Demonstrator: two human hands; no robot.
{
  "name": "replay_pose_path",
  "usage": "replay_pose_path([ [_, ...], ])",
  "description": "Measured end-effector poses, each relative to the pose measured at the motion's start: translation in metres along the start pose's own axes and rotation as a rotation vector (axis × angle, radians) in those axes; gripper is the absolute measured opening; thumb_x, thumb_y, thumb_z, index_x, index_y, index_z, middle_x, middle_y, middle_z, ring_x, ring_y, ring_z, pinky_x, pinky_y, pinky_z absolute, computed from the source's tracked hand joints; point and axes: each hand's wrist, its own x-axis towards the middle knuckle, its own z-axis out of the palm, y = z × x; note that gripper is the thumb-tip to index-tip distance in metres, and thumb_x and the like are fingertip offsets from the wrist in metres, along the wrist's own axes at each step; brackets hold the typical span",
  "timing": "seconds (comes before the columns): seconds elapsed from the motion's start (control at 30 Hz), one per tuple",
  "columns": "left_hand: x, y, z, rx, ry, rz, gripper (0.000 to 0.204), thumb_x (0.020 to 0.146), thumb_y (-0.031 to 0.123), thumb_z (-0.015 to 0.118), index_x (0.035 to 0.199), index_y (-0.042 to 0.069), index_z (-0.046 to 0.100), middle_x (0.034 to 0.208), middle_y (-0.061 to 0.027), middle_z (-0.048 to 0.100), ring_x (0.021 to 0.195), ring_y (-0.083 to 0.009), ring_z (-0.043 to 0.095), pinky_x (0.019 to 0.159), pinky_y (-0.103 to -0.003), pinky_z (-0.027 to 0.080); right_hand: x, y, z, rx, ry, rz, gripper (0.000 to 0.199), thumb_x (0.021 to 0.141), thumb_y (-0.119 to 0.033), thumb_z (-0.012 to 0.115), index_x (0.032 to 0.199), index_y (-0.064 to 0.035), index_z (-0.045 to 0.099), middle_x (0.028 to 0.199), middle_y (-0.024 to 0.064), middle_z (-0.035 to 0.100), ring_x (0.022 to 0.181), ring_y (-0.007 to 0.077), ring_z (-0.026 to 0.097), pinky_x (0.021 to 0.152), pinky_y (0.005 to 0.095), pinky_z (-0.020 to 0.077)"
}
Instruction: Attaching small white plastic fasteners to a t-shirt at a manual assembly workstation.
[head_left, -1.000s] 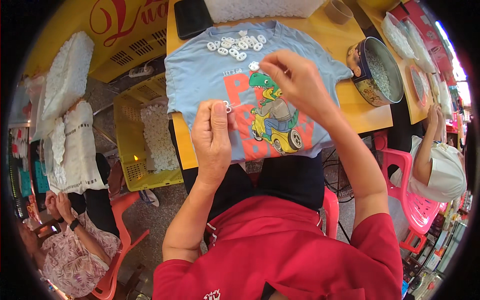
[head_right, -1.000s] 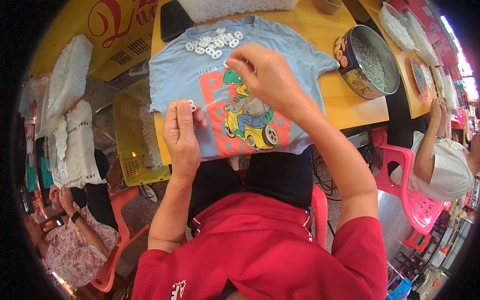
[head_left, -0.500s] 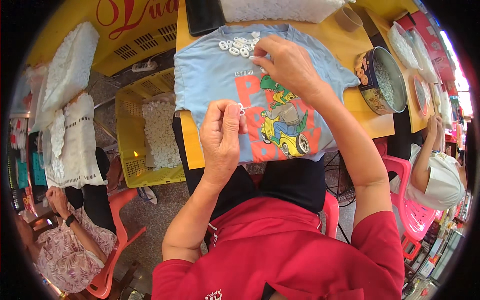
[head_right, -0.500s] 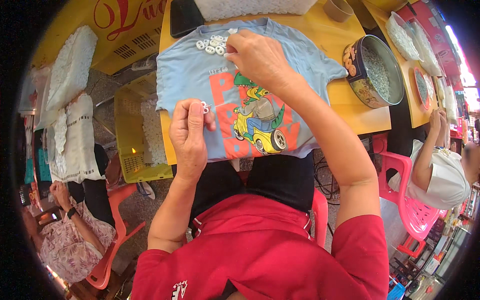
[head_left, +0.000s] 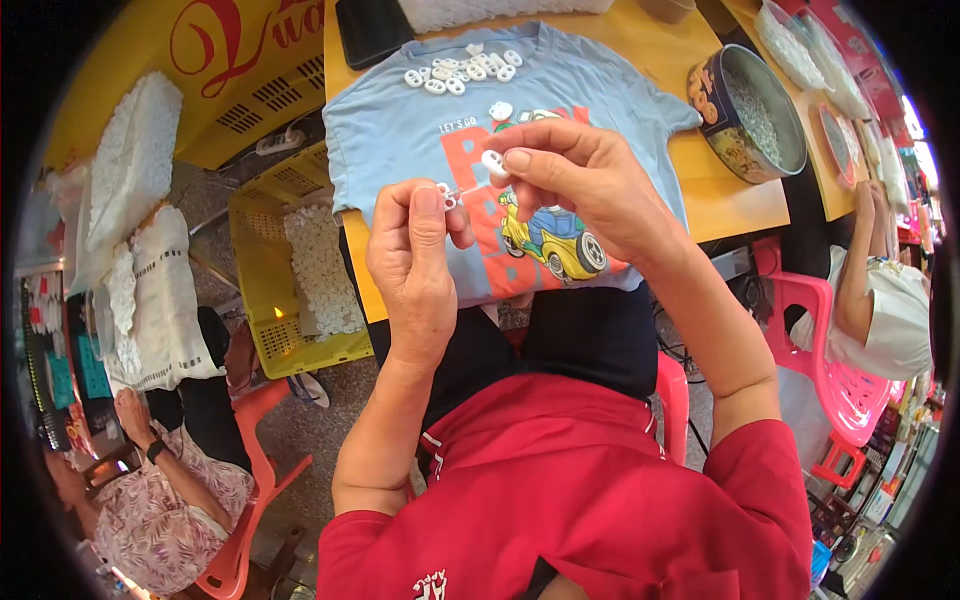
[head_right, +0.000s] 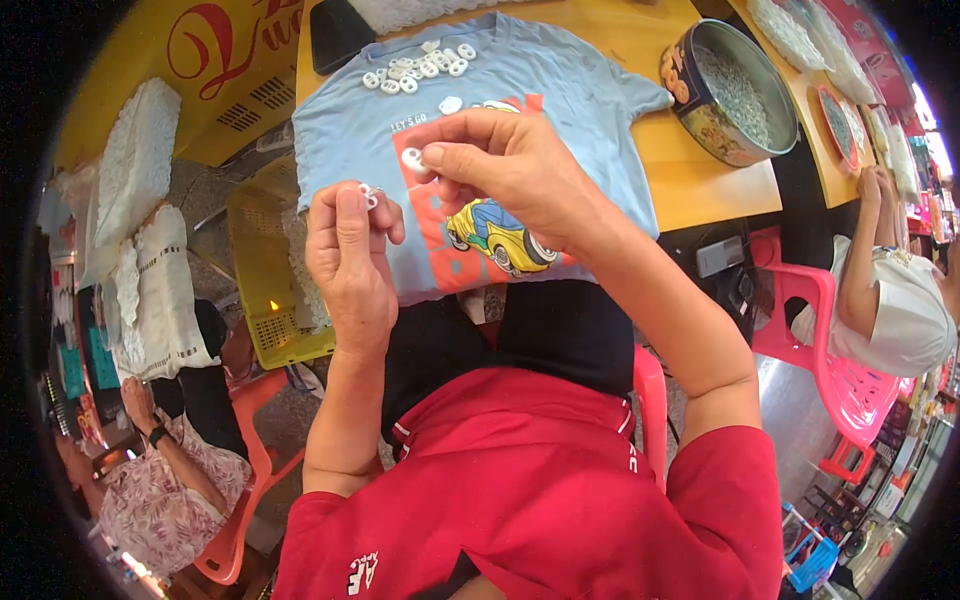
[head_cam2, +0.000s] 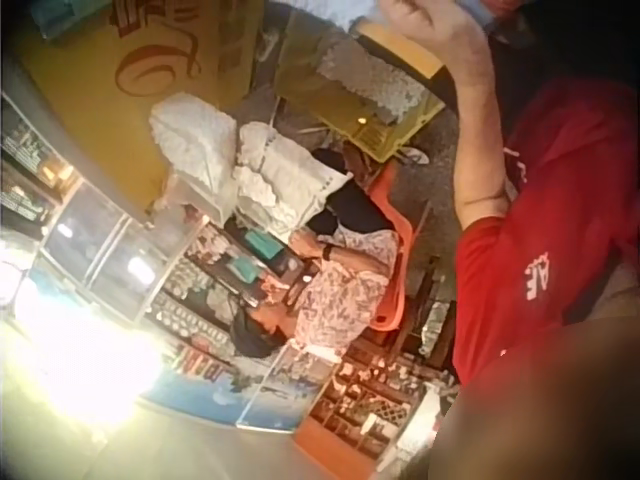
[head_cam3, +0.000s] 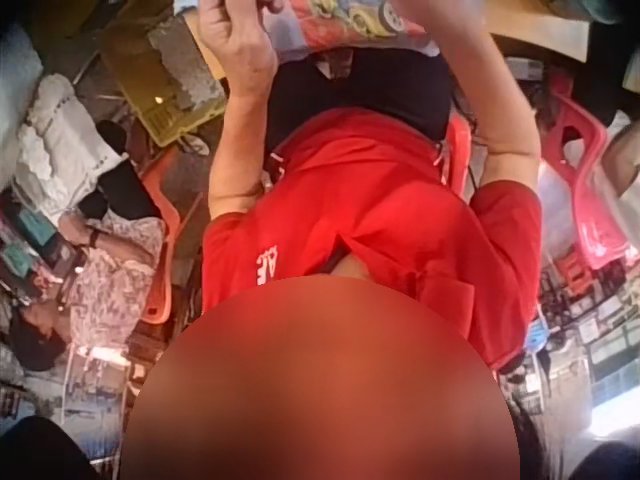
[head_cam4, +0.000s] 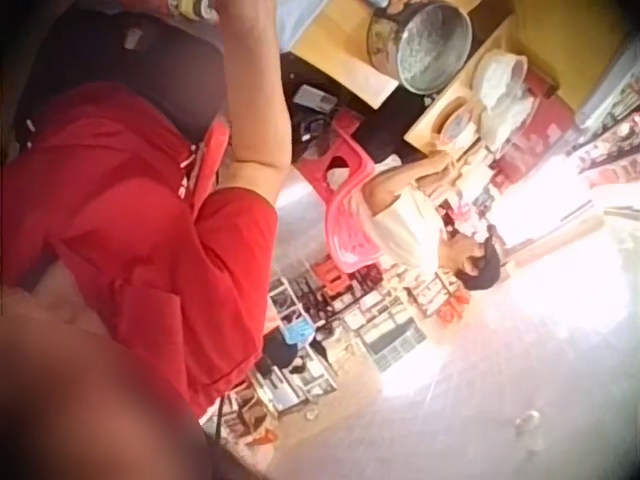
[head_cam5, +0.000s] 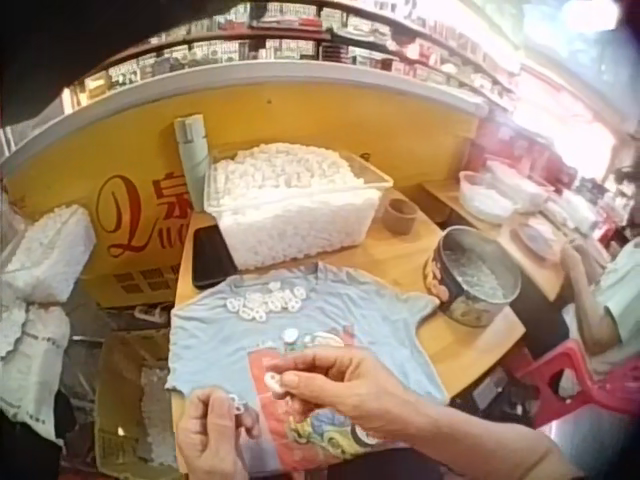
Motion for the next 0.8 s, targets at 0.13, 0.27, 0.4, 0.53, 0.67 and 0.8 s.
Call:
replay_pose_path([
  [0.13,-0.001,0.008,0.011,0.054,-0.007,0.113,0.015,0.101,0.016,0.047,0.095,0.003,0.053,0.085,-0.0023,0.053,0.073,-0.0072,0.048,0.068,-0.022,0.042,-0.014,-0.001,0.002,0.047,-0.038,-0.042,0.027,0.092,-0.015,0.063,0.112,0.0028,0.064,0.086,0.0038,0.063,0.072,0.0079,0.060,0.070,0.0244,0.0514],
  [0.27,-0.005,0.011,0.015,0.073,-0.031,0.183,0.015,0.101,0.014,0.047,0.094,0.003,0.052,0.092,-0.0040,0.053,0.075,-0.0072,0.049,0.070,-0.022,0.042,-0.023,-0.003,0.005,-0.003,-0.013,-0.091,0.027,0.092,-0.013,0.063,0.113,0.0036,0.063,0.087,0.0046,0.064,0.072,0.0091,0.060,0.067,0.0234,0.0501],
  [0.4,-0.008,0.009,0.016,0.085,-0.040,0.190,0.014,0.101,0.014,0.047,0.093,0.003,0.052,0.088,-0.0024,0.052,0.073,-0.0063,0.048,0.069,-0.021,0.041,-0.031,-0.004,0.008,-0.009,0.018,-0.144,0.025,0.091,-0.011,0.063,0.112,0.0037,0.063,0.089,0.0061,0.064,0.071,0.0100,0.062,0.067,0.0232,0.0496],
  [0.53,-0.010,0.008,0.019,0.130,-0.009,0.176,0.014,0.101,0.014,0.048,0.091,0.004,0.051,0.082,0.0004,0.049,0.071,-0.0047,0.046,0.066,-0.020,0.040,-0.036,0.005,0.016,0.030,0.064,-0.198,0.024,0.092,-0.011,0.063,0.111,0.0032,0.063,0.091,0.0070,0.065,0.071,0.0106,0.062,0.065,0.0232,0.0500],
  [0.67,-0.011,0.010,0.021,0.127,0.000,0.148,0.015,0.100,0.015,0.048,0.091,0.004,0.050,0.080,0.0011,0.049,0.070,-0.0040,0.046,0.064,-0.019,0.040,-0.036,0.012,0.021,0.234,0.060,-0.177,0.024,0.093,-0.011,0.061,0.112,0.0025,0.062,0.093,0.0079,0.065,0.070,0.0101,0.061,0.063,0.0241,0.0512],
  [0.8,-0.012,0.013,0.027,0.122,-0.003,0.129,0.015,0.100,0.015,0.048,0.091,0.004,0.050,0.079,0.0012,0.049,0.069,-0.0039,0.046,0.063,-0.019,0.040,-0.034,0.017,0.019,0.443,0.048,-0.077,0.024,0.093,-0.012,0.060,0.113,0.0009,0.062,0.093,0.0082,0.066,0.070,0.0089,0.058,0.062,0.0255,0.0519],
])
